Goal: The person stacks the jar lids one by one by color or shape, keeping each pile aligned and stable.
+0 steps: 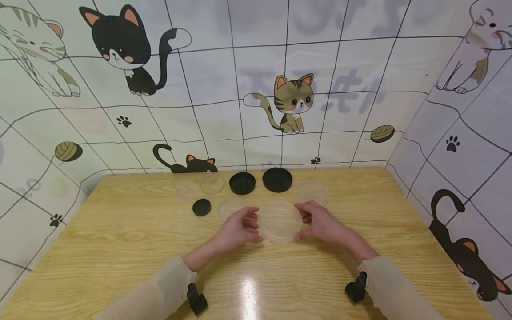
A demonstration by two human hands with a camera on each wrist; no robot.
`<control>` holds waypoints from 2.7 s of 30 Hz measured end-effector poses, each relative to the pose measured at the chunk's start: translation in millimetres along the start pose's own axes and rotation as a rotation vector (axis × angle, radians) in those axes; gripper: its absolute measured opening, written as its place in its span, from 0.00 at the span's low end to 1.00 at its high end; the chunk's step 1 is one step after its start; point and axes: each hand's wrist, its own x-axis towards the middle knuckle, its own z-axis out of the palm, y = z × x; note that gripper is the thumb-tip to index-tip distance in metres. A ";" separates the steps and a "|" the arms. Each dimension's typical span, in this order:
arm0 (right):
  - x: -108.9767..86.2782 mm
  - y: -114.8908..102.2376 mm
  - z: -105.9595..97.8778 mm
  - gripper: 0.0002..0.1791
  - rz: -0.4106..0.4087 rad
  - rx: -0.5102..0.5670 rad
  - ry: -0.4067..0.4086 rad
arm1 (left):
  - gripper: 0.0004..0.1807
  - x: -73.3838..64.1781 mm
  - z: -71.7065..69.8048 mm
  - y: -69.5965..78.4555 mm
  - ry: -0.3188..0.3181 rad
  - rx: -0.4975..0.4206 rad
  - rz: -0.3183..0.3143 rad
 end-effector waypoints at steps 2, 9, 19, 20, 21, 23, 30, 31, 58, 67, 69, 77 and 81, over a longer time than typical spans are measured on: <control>-0.6 1.8 -1.2 0.48 0.001 -0.008 -0.009 | 0.42 -0.4 0.8 -0.1 -0.002 -0.016 -0.011; -1.7 4.6 -3.2 0.48 0.002 0.023 -0.033 | 0.40 0.4 1.8 -2.2 0.000 -0.039 -0.026; -2.8 3.2 -5.6 0.50 -0.029 0.022 -0.061 | 0.37 8.7 2.2 -8.6 0.025 0.038 0.000; -3.2 3.0 -5.8 0.50 -0.031 0.022 -0.066 | 0.37 8.9 2.1 -8.8 0.025 0.042 0.001; -3.5 3.0 -6.1 0.50 -0.034 0.024 -0.070 | 0.37 9.1 2.1 -8.8 0.025 0.046 0.002; -4.2 3.2 -6.1 0.50 -0.039 0.029 -0.077 | 0.37 9.3 2.2 -9.3 0.024 0.053 0.004; -5.5 5.0 -4.6 0.50 -0.049 0.052 -0.081 | 0.35 10.5 2.0 -11.2 0.025 0.089 0.011; -5.5 5.2 -4.5 0.50 -0.049 0.056 -0.081 | 0.35 10.7 1.9 -11.7 0.023 0.091 0.012; 3.9 -33.5 1.3 0.48 -0.037 0.201 -0.099 | 0.39 -13.7 -35.8 -1.4 -0.004 0.004 0.009; 15.9 -58.1 23.6 0.49 -0.073 0.204 -0.138 | 0.40 -46.9 -58.9 -5.9 0.017 -0.056 -0.006; 16.7 -64.1 30.1 0.49 -0.078 0.187 -0.142 | 0.41 -56.5 -62.7 -7.4 0.029 -0.060 -0.012; 22.2 -78.3 57.0 0.49 -0.129 0.126 -0.148 | 0.41 -85.1 -82.4 -10.5 0.057 -0.039 -0.014; 28.0 -84.5 69.4 0.49 -0.142 0.130 -0.148 | 0.43 -94.3 -91.7 -13.6 0.068 -0.037 -0.032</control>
